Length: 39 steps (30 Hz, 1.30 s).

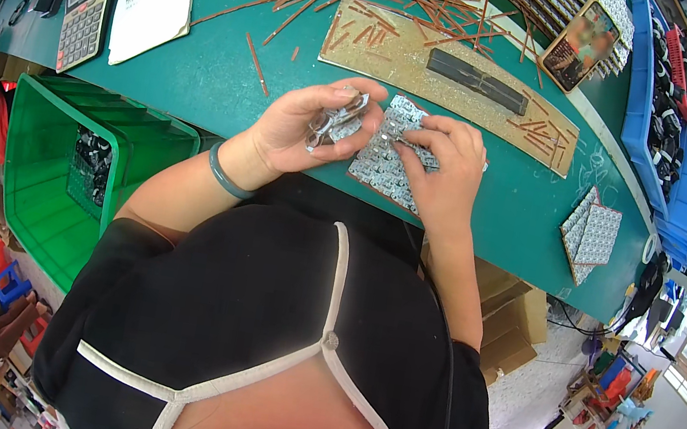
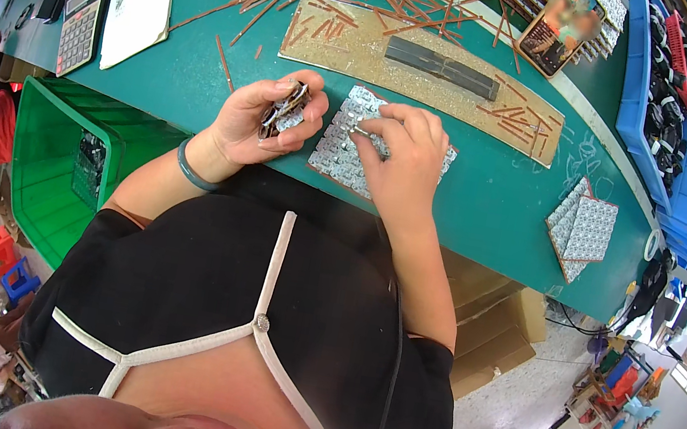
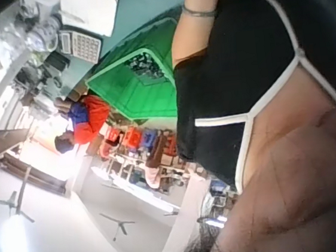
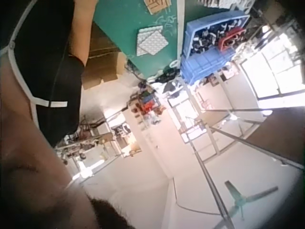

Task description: The person bends and breaks perforated sheets of electronic components into strips and individual pieces by hand, then sorts and stacks the separated pieces on the workbench.

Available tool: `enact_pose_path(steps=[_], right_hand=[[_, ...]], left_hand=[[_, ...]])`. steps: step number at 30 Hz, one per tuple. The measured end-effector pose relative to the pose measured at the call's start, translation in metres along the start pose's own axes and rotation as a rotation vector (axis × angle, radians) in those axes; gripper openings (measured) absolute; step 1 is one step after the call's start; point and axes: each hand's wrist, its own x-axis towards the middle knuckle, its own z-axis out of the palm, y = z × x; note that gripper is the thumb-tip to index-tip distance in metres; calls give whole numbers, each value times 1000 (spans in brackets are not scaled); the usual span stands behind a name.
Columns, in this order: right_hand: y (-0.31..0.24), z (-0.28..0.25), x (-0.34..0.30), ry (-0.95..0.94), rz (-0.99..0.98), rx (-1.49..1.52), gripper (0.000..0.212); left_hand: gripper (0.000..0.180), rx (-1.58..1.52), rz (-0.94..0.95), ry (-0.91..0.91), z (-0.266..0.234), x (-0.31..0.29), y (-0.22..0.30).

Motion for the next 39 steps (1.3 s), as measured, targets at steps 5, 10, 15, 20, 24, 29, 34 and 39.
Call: enact_pose_path(steps=[5,10,15,20,24,29,34,39], right_hand=[[-7,-10,1,179,117,532,24],[-7,-9,0,233,45,638,23],[-16,-12,1,240,-31,417,23],[-21,-10,2,242,-183,259,25],[-19,-20,1,256,-4,404,25],[10,-39,-12,149,60,259,22],[10,-36,-21,-41,6,-24,24],[21,-24,-28,-51,20,-61,25]], left_hand=[[32,182,13,105,7,3,0],[32,376,-102,248,30,6,-6],[27,469,-124,238,43,5,-11],[25,452,-103,191,32,7,-15],[23,186,-87,79,17,6,-14],[26,43,-52,44,8,6,-10],[30,-31,-24,9,6,9,-10],[36,44,49,90,9,13,-8]])
